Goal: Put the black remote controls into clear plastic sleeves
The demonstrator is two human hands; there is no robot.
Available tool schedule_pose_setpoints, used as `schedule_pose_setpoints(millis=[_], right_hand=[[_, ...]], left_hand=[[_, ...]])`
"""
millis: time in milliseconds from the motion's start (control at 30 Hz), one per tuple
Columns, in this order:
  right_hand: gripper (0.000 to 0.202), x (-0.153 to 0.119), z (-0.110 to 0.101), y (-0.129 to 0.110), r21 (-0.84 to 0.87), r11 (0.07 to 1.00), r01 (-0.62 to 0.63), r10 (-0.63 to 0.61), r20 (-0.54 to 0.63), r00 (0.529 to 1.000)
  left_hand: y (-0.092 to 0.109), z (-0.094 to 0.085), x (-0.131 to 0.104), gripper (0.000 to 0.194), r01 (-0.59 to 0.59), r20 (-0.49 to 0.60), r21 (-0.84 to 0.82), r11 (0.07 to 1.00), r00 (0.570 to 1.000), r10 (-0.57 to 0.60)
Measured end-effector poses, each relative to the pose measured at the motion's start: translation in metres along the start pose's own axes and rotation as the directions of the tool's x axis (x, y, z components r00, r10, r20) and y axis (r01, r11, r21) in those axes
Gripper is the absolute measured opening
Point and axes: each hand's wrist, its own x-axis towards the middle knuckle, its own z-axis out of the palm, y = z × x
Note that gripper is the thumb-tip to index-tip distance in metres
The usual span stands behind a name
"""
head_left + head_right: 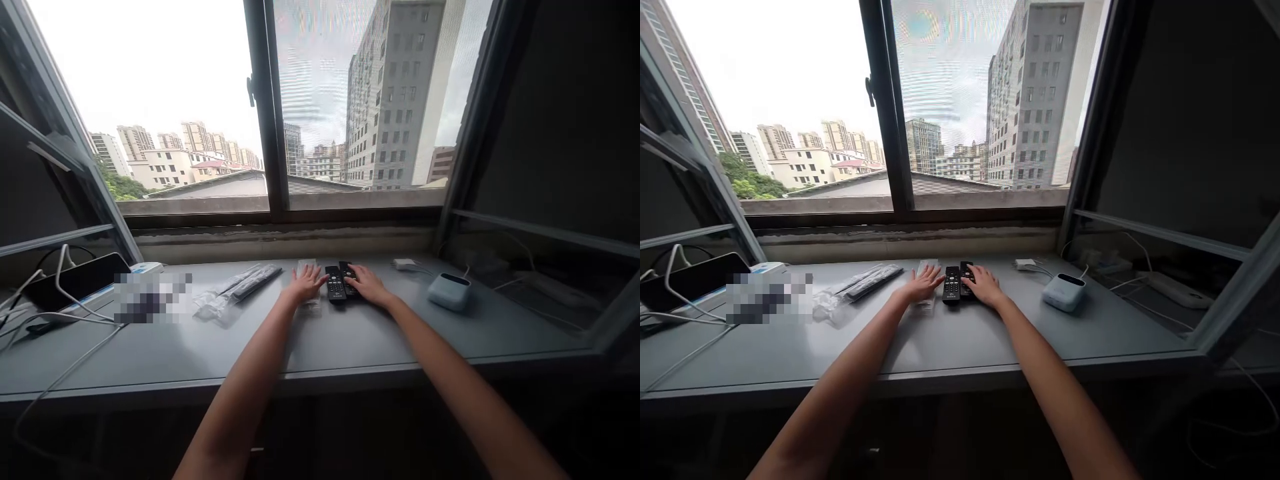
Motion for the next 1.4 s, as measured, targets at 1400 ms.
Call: schedule_pose_setpoints(millis=[1400], right_hand=[[0.051, 0.013, 0.027, 0.019, 0.017, 0.995, 0.094, -0.094, 0.015, 0.995]], left_hand=[[-0.107, -0.073, -0.064, 0.027, 0.522, 0.155, -0.576, 0.629, 0.825, -0.543]])
